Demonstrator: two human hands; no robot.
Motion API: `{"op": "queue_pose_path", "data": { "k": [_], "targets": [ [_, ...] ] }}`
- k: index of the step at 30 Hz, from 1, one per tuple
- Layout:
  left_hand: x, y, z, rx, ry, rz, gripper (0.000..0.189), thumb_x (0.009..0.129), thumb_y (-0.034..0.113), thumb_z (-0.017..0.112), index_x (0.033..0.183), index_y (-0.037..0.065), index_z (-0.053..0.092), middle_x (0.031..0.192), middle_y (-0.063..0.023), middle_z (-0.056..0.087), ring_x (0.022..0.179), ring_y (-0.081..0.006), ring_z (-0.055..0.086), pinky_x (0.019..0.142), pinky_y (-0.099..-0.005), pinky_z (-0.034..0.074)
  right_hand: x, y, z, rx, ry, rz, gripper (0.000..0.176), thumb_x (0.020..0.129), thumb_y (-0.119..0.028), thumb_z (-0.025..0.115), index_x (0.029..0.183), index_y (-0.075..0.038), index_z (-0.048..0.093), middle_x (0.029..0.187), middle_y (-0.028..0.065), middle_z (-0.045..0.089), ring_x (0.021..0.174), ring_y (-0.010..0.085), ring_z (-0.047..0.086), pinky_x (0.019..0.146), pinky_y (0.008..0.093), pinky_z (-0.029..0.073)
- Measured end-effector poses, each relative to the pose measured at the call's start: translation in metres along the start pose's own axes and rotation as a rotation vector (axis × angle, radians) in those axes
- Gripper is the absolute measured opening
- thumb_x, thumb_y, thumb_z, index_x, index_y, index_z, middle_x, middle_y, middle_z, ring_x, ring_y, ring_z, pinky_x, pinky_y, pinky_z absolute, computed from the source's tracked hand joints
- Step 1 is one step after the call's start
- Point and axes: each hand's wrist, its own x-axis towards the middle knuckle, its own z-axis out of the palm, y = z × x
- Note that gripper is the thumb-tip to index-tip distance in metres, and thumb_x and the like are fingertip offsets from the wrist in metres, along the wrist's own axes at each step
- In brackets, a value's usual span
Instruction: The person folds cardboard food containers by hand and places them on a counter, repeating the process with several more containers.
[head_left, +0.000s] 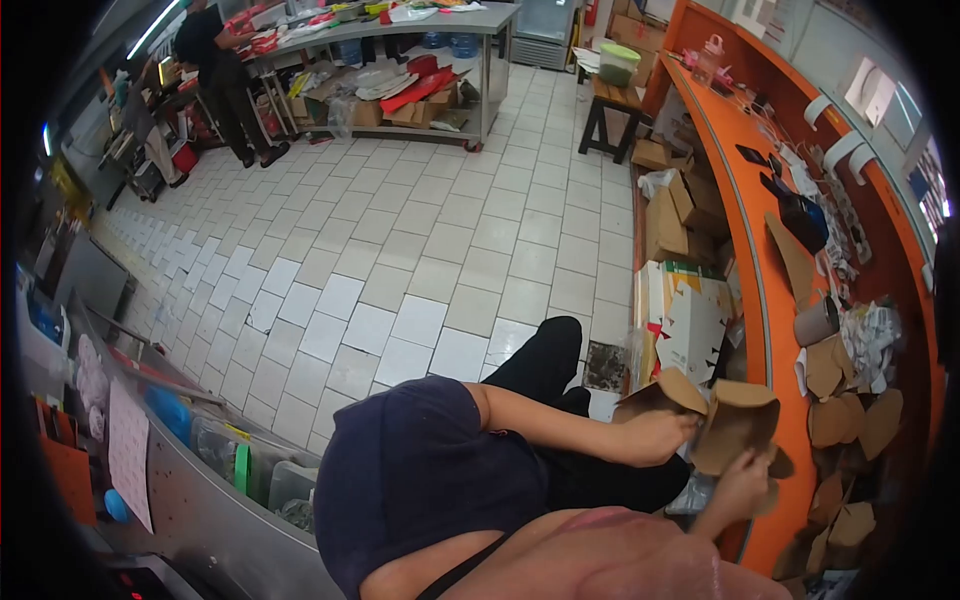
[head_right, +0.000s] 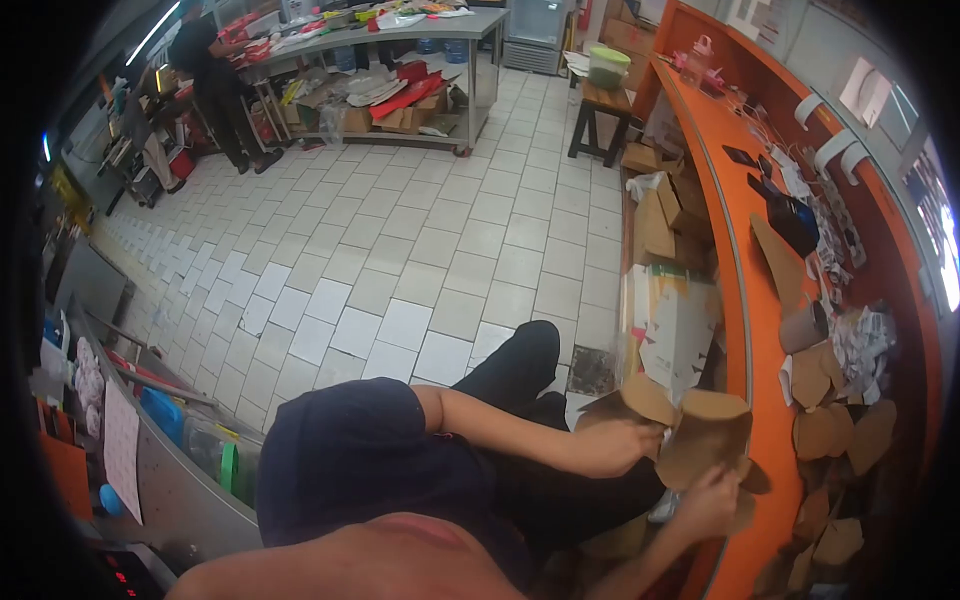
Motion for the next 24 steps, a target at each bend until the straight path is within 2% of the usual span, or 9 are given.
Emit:
{"op": "queue_pose_path", "data": {
  "k": [4, 10, 12, 14, 15, 20, 22, 23, 24],
  "targets": [
    [-0.015, -0.015, -0.029, 0.108, 0.138, -0.259, 0.074, 0.083, 0.055, 0.043, 0.111, -0.014, 0.048, 0.121, -0.0269, 0.045, 0.103, -0.0398, 0.05, 0.088, -0.0427, 0.04, -0.027, -0.032, 0.011, 0.093, -0.213, -0.045, 0.028, 0.078, -0.027, 0.052, 0.071, -0.001, 0.062, 0.066, 0.0177, 0.061, 0.06, 0.0353, 0.061, 0.056, 0.0435, 0.048],
    [-0.04, -0.063, -0.008, 0.093, 0.068, -0.404, 0.049, 0.077, 0.034, 0.057, 0.1, -0.009, 0.055, 0.111, -0.0254, 0.052, 0.09, -0.0366, 0.058, 0.075, -0.0414, 0.048, -0.081, -0.067, 0.032, 0.278, -0.438, -0.23, 0.023, 0.076, -0.022, 0.055, 0.072, -0.001, 0.064, 0.068, 0.0181, 0.061, 0.066, 0.0347, 0.06, 0.062, 0.0418, 0.047],
    [-0.048, -0.086, -0.004, 0.175, -0.271, -0.44, 0.032, 0.069, 0.016, 0.06, 0.093, -0.005, 0.057, 0.095, -0.0236, 0.059, 0.079, -0.0362, 0.061, 0.069, -0.0408, 0.05, -0.087, -0.064, 0.036, 0.315, -0.511, -0.226, 0.024, 0.077, -0.023, 0.056, 0.076, 0.0, 0.065, 0.069, 0.0186, 0.061, 0.067, 0.0351, 0.06, 0.062, 0.0419, 0.047],
    [-0.056, -0.112, 0.009, 0.113, -0.102, -0.481, 0.017, 0.064, 0.01, 0.061, 0.073, -0.004, 0.064, 0.074, -0.0216, 0.062, 0.071, -0.0369, 0.061, 0.065, -0.0405, 0.051, -0.094, -0.051, 0.042, 0.58, -0.573, -0.216, 0.027, 0.076, -0.024, 0.058, 0.083, 0.001, 0.066, 0.073, 0.0212, 0.06, 0.072, 0.0363, 0.059, 0.065, 0.0418, 0.046],
    [-0.059, -0.121, 0.004, 0.012, -0.068, -0.455, 0.023, 0.066, 0.011, 0.06, 0.084, -0.004, 0.061, 0.071, -0.0226, 0.061, 0.07, -0.0387, 0.061, 0.065, -0.041, 0.05, -0.096, -0.044, 0.043, 0.613, -0.563, -0.263, 0.024, 0.078, -0.017, 0.058, 0.095, -0.001, 0.064, 0.083, 0.0236, 0.06, 0.077, 0.0377, 0.058, 0.068, 0.042, 0.045],
    [-0.074, -0.146, -0.027, -0.313, 0.079, -0.63, 0.051, 0.067, 0.018, 0.072, 0.11, -0.001, 0.051, 0.094, -0.0171, 0.061, 0.087, -0.0295, 0.06, 0.075, -0.0355, 0.048, -0.111, -0.008, 0.064, 0.691, -0.312, -0.289, 0.043, 0.081, 0.001, 0.049, 0.121, -0.012, 0.051, 0.091, 0.023, 0.059, 0.078, 0.0396, 0.057, 0.069, 0.0449, 0.044],
    [-0.076, -0.143, -0.045, -0.462, 0.027, -0.721, 0.052, 0.067, 0.019, 0.075, 0.109, -0.004, 0.054, 0.098, -0.0129, 0.062, 0.091, -0.02, 0.058, 0.08, -0.029, 0.046, -0.106, -0.022, 0.037, 0.531, -0.563, 0.094, 0.062, 0.08, 0.002, 0.048, 0.136, -0.018, 0.03, 0.084, 0.0232, 0.059, 0.075, 0.0404, 0.057, 0.068, 0.0469, 0.043],
    [-0.083, -0.163, -0.035, -0.63, 0.11, -0.57, 0.049, 0.068, 0.017, 0.074, 0.108, -0.003, 0.055, 0.099, -0.011, 0.062, 0.091, -0.0181, 0.057, 0.081, -0.0289, 0.045, -0.111, -0.015, 0.044, 0.593, -0.536, 0.016, 0.078, 0.079, 0.004, 0.049, 0.14, -0.024, 0.01, 0.076, 0.0259, 0.058, 0.071, 0.0421, 0.057, 0.062, 0.0488, 0.041],
    [-0.086, -0.182, -0.026, -0.809, 0.174, -0.416, 0.045, 0.069, 0.016, 0.073, 0.107, -0.002, 0.057, 0.1, -0.009, 0.061, 0.092, -0.0162, 0.056, 0.081, -0.0289, 0.045, -0.112, -0.012, 0.044, 0.545, -0.561, 0.009, 0.071, 0.078, 0.004, 0.05, 0.137, -0.022, 0.02, 0.075, 0.0258, 0.058, 0.072, 0.0429, 0.057, 0.062, 0.0496, 0.041]
  ]
}}
